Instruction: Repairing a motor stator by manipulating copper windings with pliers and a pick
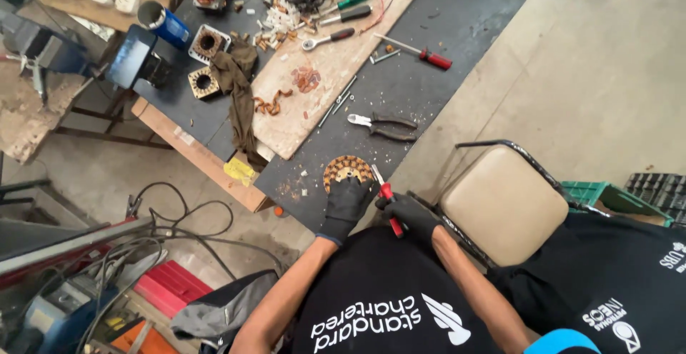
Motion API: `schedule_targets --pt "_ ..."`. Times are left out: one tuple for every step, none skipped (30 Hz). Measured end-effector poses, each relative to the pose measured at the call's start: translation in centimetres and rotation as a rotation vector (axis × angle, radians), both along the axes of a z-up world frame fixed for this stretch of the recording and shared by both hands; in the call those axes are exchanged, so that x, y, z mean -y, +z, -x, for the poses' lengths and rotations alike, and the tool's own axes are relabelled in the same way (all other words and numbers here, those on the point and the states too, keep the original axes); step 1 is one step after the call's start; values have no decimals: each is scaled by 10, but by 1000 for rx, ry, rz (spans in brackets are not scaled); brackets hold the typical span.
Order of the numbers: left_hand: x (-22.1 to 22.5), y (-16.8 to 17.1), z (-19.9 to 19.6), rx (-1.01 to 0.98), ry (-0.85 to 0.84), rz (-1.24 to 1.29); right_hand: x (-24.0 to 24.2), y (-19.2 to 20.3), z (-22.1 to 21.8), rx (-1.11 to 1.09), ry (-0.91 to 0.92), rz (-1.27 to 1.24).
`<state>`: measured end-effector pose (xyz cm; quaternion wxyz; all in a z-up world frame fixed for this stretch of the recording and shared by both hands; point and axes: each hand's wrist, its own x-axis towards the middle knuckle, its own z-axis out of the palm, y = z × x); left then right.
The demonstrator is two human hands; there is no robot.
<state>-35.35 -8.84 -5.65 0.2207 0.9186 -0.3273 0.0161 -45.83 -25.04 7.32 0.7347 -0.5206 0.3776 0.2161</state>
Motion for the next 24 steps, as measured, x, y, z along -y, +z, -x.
schedule_targets --pt "3 -10 0 6 -2 1 2 2 1 6 -2 1" --pt "7 -21 -1 -4 13 -11 4 4 1 19 -38 -42" --pt "7 -31 3 -19 23 -26 3 7 6 27 -80 -87" --pt "8 -40 8 -19 16 -29 1 8 10 27 -87 -90" --pt "14 -50 7 -27 23 -37 4 9 11 26 -93 -107" --pt "20 -59 5 -36 30 -45 6 10 10 26 -99 -125" --pt "26 -67 9 -34 28 -43 9 12 11 28 -100 -123" --pt "32 -76 13 -46 45 -54 11 13 11 21 -72 -123" --pt "33 -84 18 -61 61 -68 11 15 12 12 -43 -127" --pt "35 -92 23 -60 60 -70 8 20 14 13 -45 -129" --pt "36 -100 28 -73 79 -84 6 26 15 12 -104 -133" --pt "38 -108 33 -86 98 -98 4 31 16 11 -163 -137" --pt "43 -111 29 -75 99 -93 4 32 16 22 -161 -134" --pt "48 -114 25 -79 119 -100 4 32 16 -3 -174 -145" --pt "48 -118 30 -93 141 -113 1 32 23 -41 -184 -160" --pt "52 -120 29 -93 146 -114 -1 42 21 -41 -180 -161" --pt "54 -122 29 -111 165 -129 -4 52 21 -32 -216 -171" --pt "56 -125 29 -128 184 -145 -6 62 21 -24 -252 -182" --pt "68 -125 30 -126 183 -143 -5 51 23 -21 -254 -180" --pt "81 -125 31 -139 199 -153 -4 41 26 -36 -256 -179" --pt "96 -124 32 -153 214 -162 -2 31 29 -52 -261 -175" --pt "99 -119 34 -151 210 -159 -1 29 31 -50 -265 -172" --pt "102 -113 33 -163 226 -167 0 27 32 -16 -219 -154" --pt "106 -107 33 -175 243 -174 1 24 33 16 -173 -135"
